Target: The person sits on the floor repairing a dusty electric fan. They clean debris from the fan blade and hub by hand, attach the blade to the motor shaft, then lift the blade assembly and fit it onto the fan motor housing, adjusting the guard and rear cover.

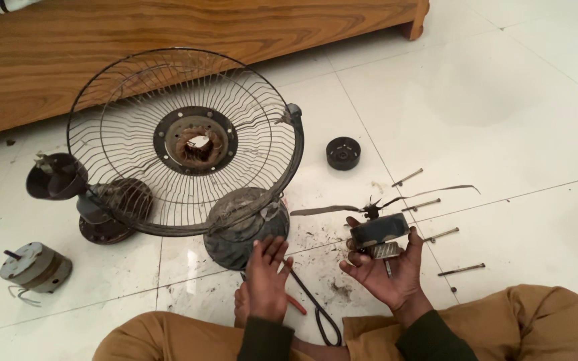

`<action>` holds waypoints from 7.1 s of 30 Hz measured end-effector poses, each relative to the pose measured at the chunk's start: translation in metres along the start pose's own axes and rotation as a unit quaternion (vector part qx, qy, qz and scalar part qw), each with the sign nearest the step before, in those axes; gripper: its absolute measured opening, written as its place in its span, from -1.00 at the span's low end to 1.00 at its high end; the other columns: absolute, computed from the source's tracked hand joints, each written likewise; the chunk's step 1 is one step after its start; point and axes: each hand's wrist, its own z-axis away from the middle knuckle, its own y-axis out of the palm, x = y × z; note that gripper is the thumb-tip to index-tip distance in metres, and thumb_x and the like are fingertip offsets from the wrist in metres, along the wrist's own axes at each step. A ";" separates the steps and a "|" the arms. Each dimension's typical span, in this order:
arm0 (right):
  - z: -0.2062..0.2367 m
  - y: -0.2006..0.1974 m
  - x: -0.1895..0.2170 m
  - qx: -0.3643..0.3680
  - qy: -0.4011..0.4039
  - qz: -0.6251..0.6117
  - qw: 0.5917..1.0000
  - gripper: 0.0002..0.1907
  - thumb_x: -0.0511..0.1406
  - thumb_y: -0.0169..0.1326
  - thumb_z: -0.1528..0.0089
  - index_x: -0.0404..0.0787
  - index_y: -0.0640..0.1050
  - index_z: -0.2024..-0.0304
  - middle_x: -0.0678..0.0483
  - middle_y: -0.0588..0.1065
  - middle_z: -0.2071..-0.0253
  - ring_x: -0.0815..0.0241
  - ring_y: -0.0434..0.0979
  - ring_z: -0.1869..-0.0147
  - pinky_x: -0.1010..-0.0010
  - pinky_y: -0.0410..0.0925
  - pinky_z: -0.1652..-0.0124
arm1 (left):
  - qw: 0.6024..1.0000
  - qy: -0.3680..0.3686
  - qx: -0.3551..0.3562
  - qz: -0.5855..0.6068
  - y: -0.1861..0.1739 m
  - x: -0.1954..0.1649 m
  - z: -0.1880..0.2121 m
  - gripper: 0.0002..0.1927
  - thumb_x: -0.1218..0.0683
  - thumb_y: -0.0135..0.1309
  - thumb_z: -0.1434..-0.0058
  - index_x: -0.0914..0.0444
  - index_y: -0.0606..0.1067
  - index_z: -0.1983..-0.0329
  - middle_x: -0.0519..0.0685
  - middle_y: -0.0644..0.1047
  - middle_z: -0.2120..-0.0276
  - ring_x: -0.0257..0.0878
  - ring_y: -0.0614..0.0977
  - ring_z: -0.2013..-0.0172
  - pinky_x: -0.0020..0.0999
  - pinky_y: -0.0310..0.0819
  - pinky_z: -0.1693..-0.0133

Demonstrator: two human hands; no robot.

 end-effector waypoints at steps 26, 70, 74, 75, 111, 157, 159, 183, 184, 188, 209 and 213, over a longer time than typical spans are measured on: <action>-0.002 0.001 0.010 -0.152 -0.129 0.103 0.974 -0.16 0.03 0.35 -0.03 -0.11 0.41 -0.28 -0.03 0.49 -0.17 0.07 0.49 -0.12 0.07 0.36 -0.06 | 0.923 0.248 -0.102 -0.277 -0.099 -0.224 -0.064 -0.67 -0.08 0.11 -0.42 0.23 0.40 -0.02 -0.05 0.56 0.12 -0.23 0.58 0.03 -0.19 0.55 0.07; 0.006 0.045 0.027 -0.113 -0.213 0.104 0.965 -0.37 -0.14 0.31 -0.16 -0.13 0.45 -0.25 0.02 0.54 -0.11 0.14 0.52 -0.09 0.22 0.33 0.04 | 0.766 0.210 -0.166 -0.585 -0.049 -0.095 0.058 -0.61 -0.12 0.38 0.03 0.30 0.60 0.52 0.01 0.65 0.67 -0.19 0.75 0.59 -0.33 0.63 0.40; 0.004 0.055 0.019 -0.067 -0.170 0.099 0.978 -0.44 -0.24 0.31 -0.21 -0.28 0.45 -0.20 -0.08 0.55 -0.04 0.06 0.53 -0.06 0.12 0.36 -0.03 | 0.786 0.250 -0.075 -0.560 -0.087 -0.074 0.058 -0.51 -0.16 0.44 0.03 0.30 0.59 0.28 0.06 0.70 0.43 -0.22 0.74 0.38 -0.33 0.69 0.25; 0.003 0.058 0.016 -0.073 -0.169 0.087 0.979 -0.44 -0.22 0.31 -0.22 -0.26 0.45 -0.20 -0.08 0.54 -0.05 0.05 0.52 -0.06 0.11 0.36 -0.02 | 0.806 0.254 -0.026 -0.533 -0.098 -0.074 0.059 -0.52 -0.16 0.39 -0.01 0.31 0.58 0.24 0.08 0.69 0.39 -0.19 0.73 0.35 -0.31 0.68 0.23; -0.153 0.076 -0.097 -0.172 -0.238 0.298 0.908 -0.54 -0.13 0.23 -0.19 -0.12 0.50 -0.10 0.13 0.55 0.02 0.21 0.54 0.00 0.19 0.42 0.06 | 0.950 0.218 0.166 -0.152 -0.032 -0.141 -0.034 -0.42 0.11 -0.08 -0.34 0.29 0.15 -0.41 0.12 0.39 -0.25 -0.08 0.47 -0.19 -0.14 0.38 -0.20; -0.166 0.088 -0.117 -0.080 -0.226 0.374 0.896 -0.19 -0.04 0.13 -0.24 -0.12 0.19 -0.46 0.08 0.39 -0.23 0.18 0.42 -0.26 0.20 0.29 -0.27 | 0.928 0.268 0.175 -0.192 0.000 -0.150 -0.007 -0.34 -0.20 -0.12 -0.42 0.33 0.27 -0.40 0.10 0.47 -0.22 -0.13 0.48 -0.19 -0.24 0.37 -0.18; -0.166 0.092 -0.118 -0.088 -0.222 0.387 0.890 -0.18 -0.02 0.13 -0.22 -0.10 0.19 -0.45 0.08 0.40 -0.21 0.18 0.42 -0.25 0.23 0.30 -0.25 | 0.936 0.245 0.162 -0.193 0.000 -0.151 -0.007 -0.34 -0.20 -0.14 -0.40 0.31 0.27 -0.40 0.08 0.48 -0.21 -0.14 0.50 -0.18 -0.24 0.40 -0.16; -0.179 0.092 -0.139 -0.185 -0.114 0.226 0.950 -0.38 0.24 0.12 -0.14 0.00 0.53 -0.02 0.20 0.52 0.14 0.29 0.45 0.14 0.33 0.23 0.22 | 0.912 0.317 0.119 -0.231 0.003 -0.152 -0.026 -0.49 -0.10 -0.30 -0.49 0.29 0.32 -0.33 0.01 0.45 -0.17 -0.19 0.47 -0.21 -0.32 0.30 -0.24; -0.179 0.096 -0.139 -0.174 -0.137 0.259 0.940 -0.38 0.22 0.13 -0.13 0.02 0.53 -0.03 0.21 0.52 0.11 0.31 0.43 0.14 0.34 0.23 0.22 | 0.878 0.363 0.095 -0.297 0.002 -0.152 -0.026 -0.49 -0.08 -0.23 -0.46 0.31 0.34 -0.33 0.04 0.45 -0.17 -0.14 0.45 -0.21 -0.27 0.30 -0.24; -0.174 0.112 -0.139 -0.174 -0.166 0.472 0.848 -0.31 0.22 0.04 -0.14 -0.07 0.54 -0.10 0.18 0.55 -0.02 0.34 0.46 -0.02 0.39 0.30 0.10 | 0.867 0.378 0.091 -0.310 0.001 -0.151 -0.033 -0.47 -0.10 -0.26 -0.45 0.25 0.26 -0.39 -0.01 0.42 -0.24 -0.16 0.42 -0.27 -0.24 0.25 -0.27; -0.193 0.083 -0.131 0.106 -0.206 0.923 0.307 -0.48 0.09 -0.13 -0.52 0.43 0.32 -0.54 -0.30 -0.06 -0.70 -0.18 0.15 -0.65 0.30 0.26 -0.37 | 0.962 0.087 0.136 -0.222 0.006 -0.198 -0.065 -0.67 0.02 -0.07 -0.42 0.24 0.54 -0.12 -0.14 0.61 0.20 -0.38 0.52 0.26 -0.39 0.38 0.24; -0.193 0.098 -0.133 -0.053 -0.012 0.801 0.597 -0.03 0.24 -0.03 -0.20 0.05 0.03 -0.54 -0.17 0.07 -0.52 -0.12 0.23 -0.50 0.21 0.24 -0.27 | 0.958 0.164 0.144 -0.184 0.013 -0.190 -0.073 -0.70 0.08 -0.09 -0.45 0.34 0.59 0.05 -0.09 0.63 0.32 -0.39 0.55 0.38 -0.46 0.44 0.32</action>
